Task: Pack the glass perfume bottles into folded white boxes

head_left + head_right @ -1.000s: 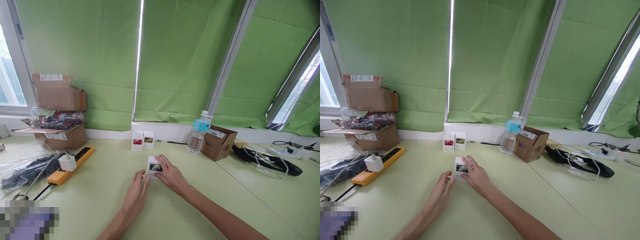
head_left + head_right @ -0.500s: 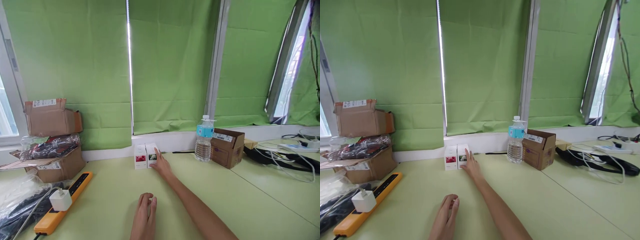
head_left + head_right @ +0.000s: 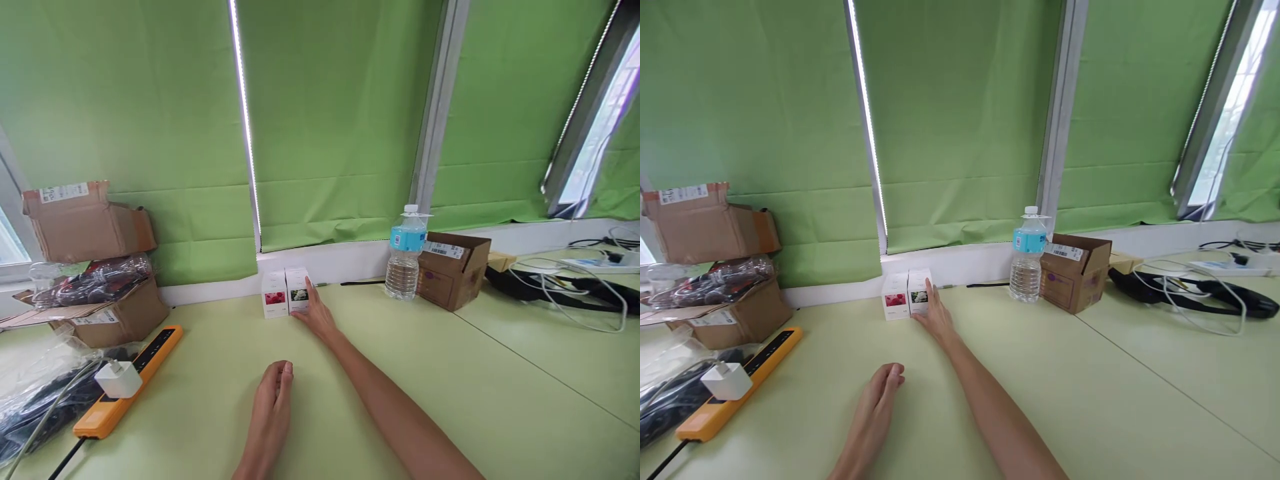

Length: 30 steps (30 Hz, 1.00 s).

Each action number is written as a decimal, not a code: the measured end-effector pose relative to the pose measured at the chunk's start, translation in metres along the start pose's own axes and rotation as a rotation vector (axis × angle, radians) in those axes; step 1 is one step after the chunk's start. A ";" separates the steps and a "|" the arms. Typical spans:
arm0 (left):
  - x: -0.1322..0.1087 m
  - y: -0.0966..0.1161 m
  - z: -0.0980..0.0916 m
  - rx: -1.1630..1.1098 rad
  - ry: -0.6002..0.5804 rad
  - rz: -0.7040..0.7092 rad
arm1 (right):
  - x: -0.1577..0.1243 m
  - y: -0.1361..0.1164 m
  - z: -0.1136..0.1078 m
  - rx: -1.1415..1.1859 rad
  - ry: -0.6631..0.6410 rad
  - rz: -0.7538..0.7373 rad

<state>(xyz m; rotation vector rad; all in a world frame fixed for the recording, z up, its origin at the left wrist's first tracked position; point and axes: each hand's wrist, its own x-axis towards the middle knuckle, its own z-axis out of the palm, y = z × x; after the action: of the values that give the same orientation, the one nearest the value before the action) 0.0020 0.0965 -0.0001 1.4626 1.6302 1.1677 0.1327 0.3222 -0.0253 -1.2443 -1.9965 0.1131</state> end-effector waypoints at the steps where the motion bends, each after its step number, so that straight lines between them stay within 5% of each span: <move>1: 0.001 -0.001 0.000 -0.007 0.005 -0.004 | -0.001 0.000 0.000 0.011 0.012 0.000; 12: 0.013 -0.024 -0.008 -0.195 -0.050 0.132 | -0.017 -0.005 -0.011 0.090 0.151 -0.004; 21: -0.001 -0.017 -0.013 -0.205 -0.008 0.163 | -0.095 -0.040 -0.046 0.041 0.029 -0.081; 30: -0.051 -0.022 -0.016 -0.104 0.119 0.175 | -0.166 -0.064 -0.090 0.023 -0.088 -0.062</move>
<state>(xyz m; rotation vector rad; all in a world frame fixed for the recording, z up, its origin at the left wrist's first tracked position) -0.0127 0.0442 -0.0191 1.5185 1.5173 1.4398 0.1822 0.1289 -0.0257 -1.1801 -2.1014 0.1617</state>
